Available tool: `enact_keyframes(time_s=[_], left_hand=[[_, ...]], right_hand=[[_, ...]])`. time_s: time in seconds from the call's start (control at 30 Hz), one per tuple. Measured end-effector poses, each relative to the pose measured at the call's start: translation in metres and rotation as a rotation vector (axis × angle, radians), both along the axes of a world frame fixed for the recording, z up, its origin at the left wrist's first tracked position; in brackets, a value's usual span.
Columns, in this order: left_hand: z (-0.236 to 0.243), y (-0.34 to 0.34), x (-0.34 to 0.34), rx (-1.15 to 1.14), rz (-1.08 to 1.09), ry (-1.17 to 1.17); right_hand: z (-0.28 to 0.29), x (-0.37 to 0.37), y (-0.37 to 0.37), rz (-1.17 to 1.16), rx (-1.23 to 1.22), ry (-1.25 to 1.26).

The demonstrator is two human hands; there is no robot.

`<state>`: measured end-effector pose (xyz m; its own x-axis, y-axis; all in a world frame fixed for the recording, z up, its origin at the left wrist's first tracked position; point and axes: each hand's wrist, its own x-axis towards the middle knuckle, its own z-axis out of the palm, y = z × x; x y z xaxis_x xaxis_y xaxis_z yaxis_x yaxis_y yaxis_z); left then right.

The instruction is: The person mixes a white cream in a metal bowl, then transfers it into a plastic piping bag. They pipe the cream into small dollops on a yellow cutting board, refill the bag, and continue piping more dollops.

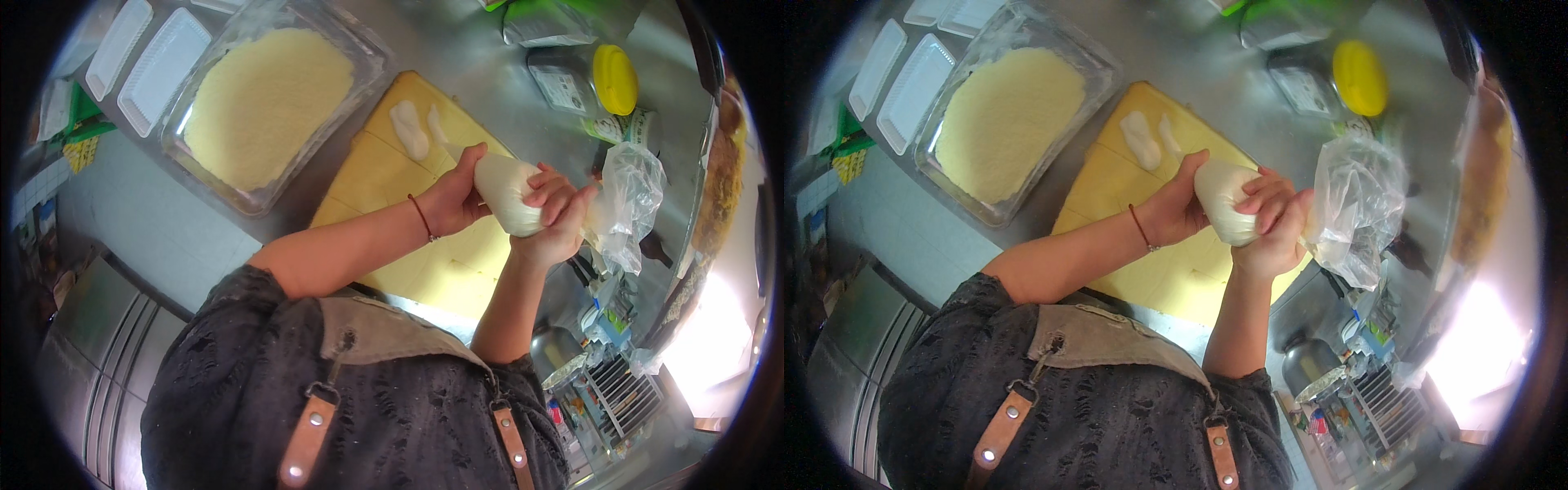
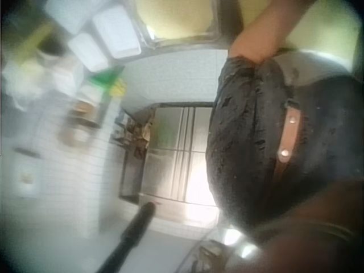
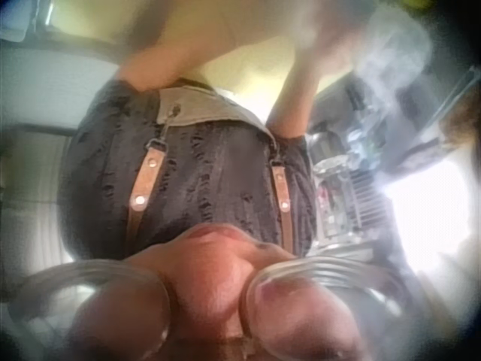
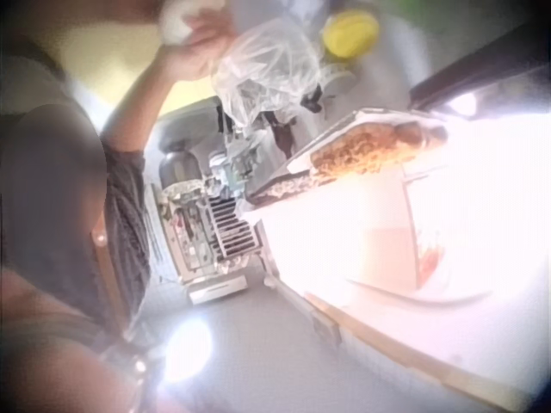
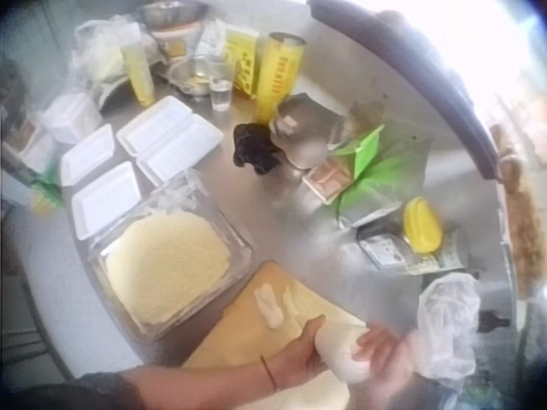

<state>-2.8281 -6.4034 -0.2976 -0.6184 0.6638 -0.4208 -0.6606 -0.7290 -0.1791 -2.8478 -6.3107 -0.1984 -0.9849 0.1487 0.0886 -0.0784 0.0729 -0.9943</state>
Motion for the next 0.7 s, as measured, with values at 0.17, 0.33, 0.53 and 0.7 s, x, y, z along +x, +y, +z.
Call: enact_keyframes(time_s=[0.17,0.33,0.53,0.7], left_hand=[[0.003,0.009,-0.004,-0.015,-0.026,0.031],[0.001,0.009,-0.030,-0.056,-0.002,0.078],[-0.002,-0.005,-0.035,-0.102,0.042,-0.005],[0.014,-0.008,-0.020,-0.011,0.031,-0.048]], right_hand=[[0.006,-0.003,0.006,-0.066,-0.021,0.006],[0.003,-0.024,0.005,-0.110,-0.092,0.024],[-0.010,-0.035,0.000,0.023,-0.133,0.053],[0.000,-0.021,0.004,0.223,-0.084,0.128]])
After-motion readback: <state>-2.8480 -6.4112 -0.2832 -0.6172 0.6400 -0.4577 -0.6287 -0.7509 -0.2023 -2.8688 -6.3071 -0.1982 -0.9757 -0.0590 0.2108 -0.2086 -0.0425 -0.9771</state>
